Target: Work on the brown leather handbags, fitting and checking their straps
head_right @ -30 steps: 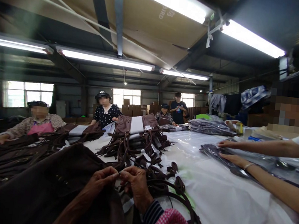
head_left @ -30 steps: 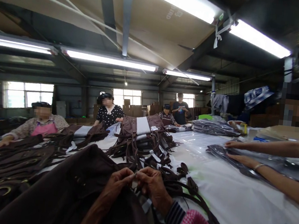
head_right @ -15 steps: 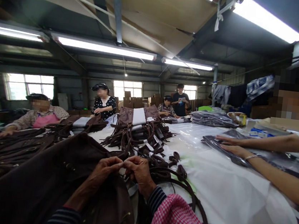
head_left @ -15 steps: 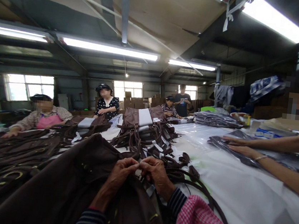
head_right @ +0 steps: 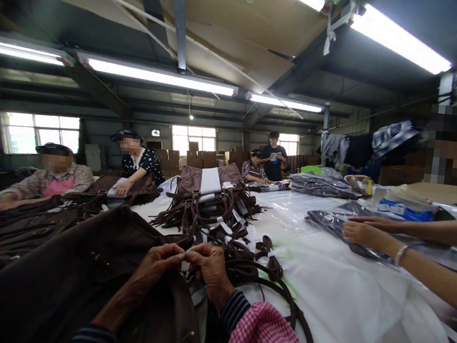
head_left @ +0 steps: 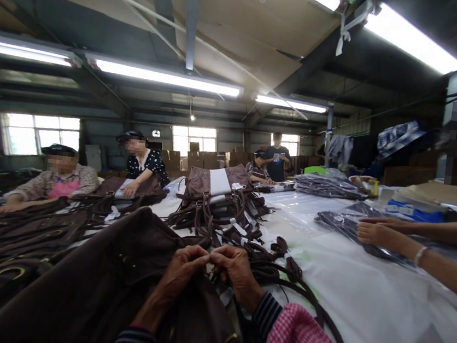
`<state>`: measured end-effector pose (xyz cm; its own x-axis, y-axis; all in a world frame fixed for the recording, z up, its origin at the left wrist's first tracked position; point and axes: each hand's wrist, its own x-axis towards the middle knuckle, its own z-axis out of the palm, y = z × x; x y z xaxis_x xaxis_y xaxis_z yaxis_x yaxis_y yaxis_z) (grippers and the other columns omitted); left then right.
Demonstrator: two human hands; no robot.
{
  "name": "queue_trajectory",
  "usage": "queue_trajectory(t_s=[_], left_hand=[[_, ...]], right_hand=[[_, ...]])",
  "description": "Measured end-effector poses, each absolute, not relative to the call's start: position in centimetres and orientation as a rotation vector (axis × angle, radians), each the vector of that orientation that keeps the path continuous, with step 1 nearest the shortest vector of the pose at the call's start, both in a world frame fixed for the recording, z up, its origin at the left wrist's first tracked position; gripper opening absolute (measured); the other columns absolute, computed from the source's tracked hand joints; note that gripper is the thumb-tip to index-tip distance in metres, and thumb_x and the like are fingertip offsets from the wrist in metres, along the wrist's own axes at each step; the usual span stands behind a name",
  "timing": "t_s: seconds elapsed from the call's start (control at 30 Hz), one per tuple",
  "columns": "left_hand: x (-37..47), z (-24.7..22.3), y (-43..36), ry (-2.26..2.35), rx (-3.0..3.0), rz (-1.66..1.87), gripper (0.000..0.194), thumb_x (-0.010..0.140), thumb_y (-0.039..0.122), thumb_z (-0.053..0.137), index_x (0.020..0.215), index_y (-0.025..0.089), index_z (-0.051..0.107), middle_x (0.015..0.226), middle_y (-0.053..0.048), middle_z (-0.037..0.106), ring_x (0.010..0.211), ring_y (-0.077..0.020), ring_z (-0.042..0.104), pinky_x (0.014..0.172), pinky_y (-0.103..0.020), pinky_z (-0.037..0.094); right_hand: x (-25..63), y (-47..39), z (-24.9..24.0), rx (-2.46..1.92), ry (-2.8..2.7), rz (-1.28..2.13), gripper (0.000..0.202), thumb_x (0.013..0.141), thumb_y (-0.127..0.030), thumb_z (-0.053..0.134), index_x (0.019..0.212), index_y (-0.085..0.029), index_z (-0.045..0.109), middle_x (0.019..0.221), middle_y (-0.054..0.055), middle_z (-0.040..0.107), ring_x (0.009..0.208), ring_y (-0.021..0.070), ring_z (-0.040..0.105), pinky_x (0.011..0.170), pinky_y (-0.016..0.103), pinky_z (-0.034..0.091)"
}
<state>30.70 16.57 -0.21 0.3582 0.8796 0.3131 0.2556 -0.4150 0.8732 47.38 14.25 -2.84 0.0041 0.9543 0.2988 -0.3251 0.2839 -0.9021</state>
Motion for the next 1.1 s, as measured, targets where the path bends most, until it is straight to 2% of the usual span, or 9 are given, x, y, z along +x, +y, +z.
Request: queue_trajectory(t_s=[0.3, 0.47, 0.6, 0.73, 0.87, 1.1], left_hand=[[31.0, -0.3, 16.9, 1.076, 1.982, 1.121, 0.035, 0.075, 0.051, 0.07, 0.071, 0.015, 0.07, 0.073, -0.004, 0.065, 0.075, -0.0202, 0.056, 0.07, -0.028, 0.041], [30.8, -0.1, 16.7, 1.021, 1.926, 1.119, 0.037, 0.077, 0.052, 0.068, 0.071, 0.015, 0.069, 0.073, -0.004, 0.065, 0.075, -0.0198, 0.055, 0.071, -0.029, 0.041], [30.6, 0.0, 16.6, 0.971, 1.873, 1.076, 0.036, 0.077, 0.051, 0.067, 0.074, 0.015, 0.07, 0.075, -0.005, 0.065, 0.075, -0.0195, 0.055, 0.071, -0.028, 0.042], [30.6, -0.2, 16.7, 0.975, 1.889, 1.069, 0.036, 0.077, 0.05, 0.066, 0.076, 0.015, 0.072, 0.08, -0.007, 0.068, 0.081, -0.022, 0.058, 0.074, -0.03, 0.045], [30.6, -0.4, 16.8, 1.039, 1.956, 1.103, 0.037, 0.076, 0.051, 0.063, 0.071, 0.015, 0.072, 0.077, -0.007, 0.067, 0.081, -0.0233, 0.059, 0.076, -0.031, 0.045], [30.9, -0.5, 16.7, 1.052, 1.905, 1.144, 0.038, 0.071, 0.052, 0.068, 0.068, 0.015, 0.071, 0.072, -0.007, 0.067, 0.077, -0.0231, 0.059, 0.074, -0.032, 0.044]], right_hand=[[47.6, 15.0, -3.7, -0.747, -1.101, 1.154, 0.029, 0.066, -0.036, 0.083, 0.073, -0.012, 0.068, 0.053, -0.002, 0.06, 0.038, 0.005, 0.041, 0.038, 0.018, 0.025], [47.6, 15.2, -3.6, -0.738, -1.132, 1.173, 0.033, 0.066, -0.041, 0.082, 0.074, -0.012, 0.07, 0.061, 0.002, 0.065, 0.044, 0.0075, 0.049, 0.038, 0.018, 0.028], [47.6, 15.0, -3.4, -0.769, -1.16, 1.136, 0.031, 0.069, -0.041, 0.079, 0.074, -0.012, 0.07, 0.057, 0.001, 0.064, 0.039, 0.0057, 0.042, 0.036, 0.018, 0.025], [47.4, 14.9, -3.5, -0.732, -1.159, 1.136, 0.029, 0.069, -0.039, 0.077, 0.073, -0.012, 0.067, 0.067, 0.004, 0.069, 0.043, 0.0067, 0.047, 0.036, 0.018, 0.024], [47.0, 15.0, -3.9, -0.732, -1.19, 1.103, 0.029, 0.073, -0.04, 0.076, 0.071, -0.014, 0.066, 0.057, 0.0, 0.062, 0.039, 0.0057, 0.042, 0.037, 0.018, 0.022], [46.1, 15.3, -4.1, -0.775, -1.138, 1.076, 0.032, 0.068, -0.044, 0.078, 0.066, -0.015, 0.064, 0.05, -0.001, 0.057, 0.038, 0.0069, 0.04, 0.039, 0.02, 0.022]])
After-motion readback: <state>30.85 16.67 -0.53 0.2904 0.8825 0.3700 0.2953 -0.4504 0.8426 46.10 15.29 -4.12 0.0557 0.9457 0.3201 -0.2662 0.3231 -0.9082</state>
